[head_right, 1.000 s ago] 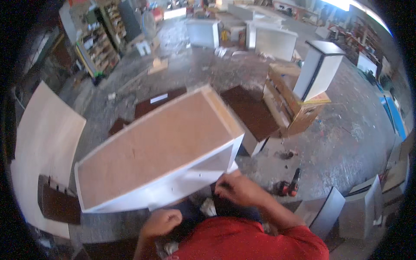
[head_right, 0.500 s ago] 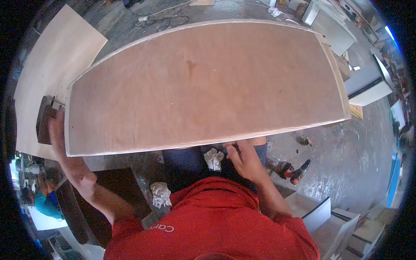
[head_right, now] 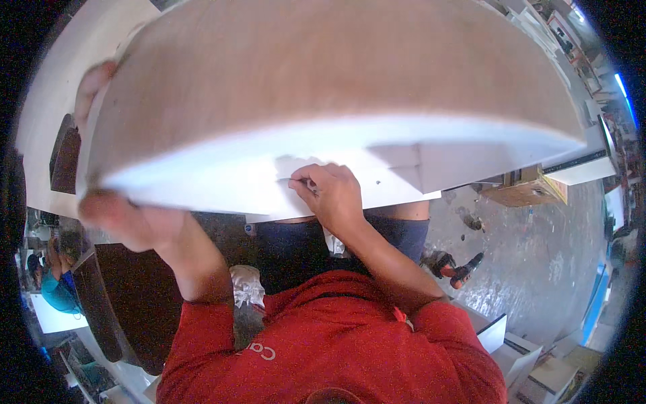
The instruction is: The person assembles a wooden drawer by hand, inserting a white plastic liner into the wooden frame, clearing debris with a small tool, and applying adhesive or sealant along the internal edges.
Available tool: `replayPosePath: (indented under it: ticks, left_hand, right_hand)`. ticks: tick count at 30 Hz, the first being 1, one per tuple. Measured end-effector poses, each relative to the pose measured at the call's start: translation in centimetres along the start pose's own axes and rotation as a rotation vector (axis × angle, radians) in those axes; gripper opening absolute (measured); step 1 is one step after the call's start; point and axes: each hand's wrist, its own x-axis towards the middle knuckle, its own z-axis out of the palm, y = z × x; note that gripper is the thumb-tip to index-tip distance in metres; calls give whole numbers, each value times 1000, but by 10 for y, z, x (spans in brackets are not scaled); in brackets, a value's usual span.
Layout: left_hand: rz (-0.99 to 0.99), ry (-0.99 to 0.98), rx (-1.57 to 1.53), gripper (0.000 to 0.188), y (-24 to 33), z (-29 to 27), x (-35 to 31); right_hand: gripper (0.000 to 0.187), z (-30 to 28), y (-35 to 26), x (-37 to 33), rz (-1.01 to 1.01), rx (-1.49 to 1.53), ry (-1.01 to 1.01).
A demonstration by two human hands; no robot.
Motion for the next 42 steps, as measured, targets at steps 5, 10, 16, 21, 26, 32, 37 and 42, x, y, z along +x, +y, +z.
replayPosePath:
  ticks: [5,10,16,21,26,32,37,42]
  left_hand:
    - [-148,-91,112,71,-11,-26,11]
    - [-15,-79,-319,56,-46,-34,21]
    - [-40,-168,-548,38,-58,-47,29]
    - [-104,-10,16,76,-22,12,42]
    - [-76,-22,-363,80,-38,-6,44]
    - [29,68,-231,79,-52,-9,35]
    - [0,118,-182,77,-55,-13,28]
    - [-18,146,-149,76,-54,-16,23]
  right_hand:
    - [14,21,-13,11,-148,-79,126]
    - [14,27,-14,20,-169,-123,89]
    - [16,25,-7,28,-206,-165,98]
    - [18,24,-10,25,-197,-287,110]
    - [20,27,-11,29,-210,-319,146]
    - [20,22,-5,32,-135,-348,145]
    - [20,20,-1,32,-147,-380,143]
    - [21,18,-8,29,-177,-344,140]
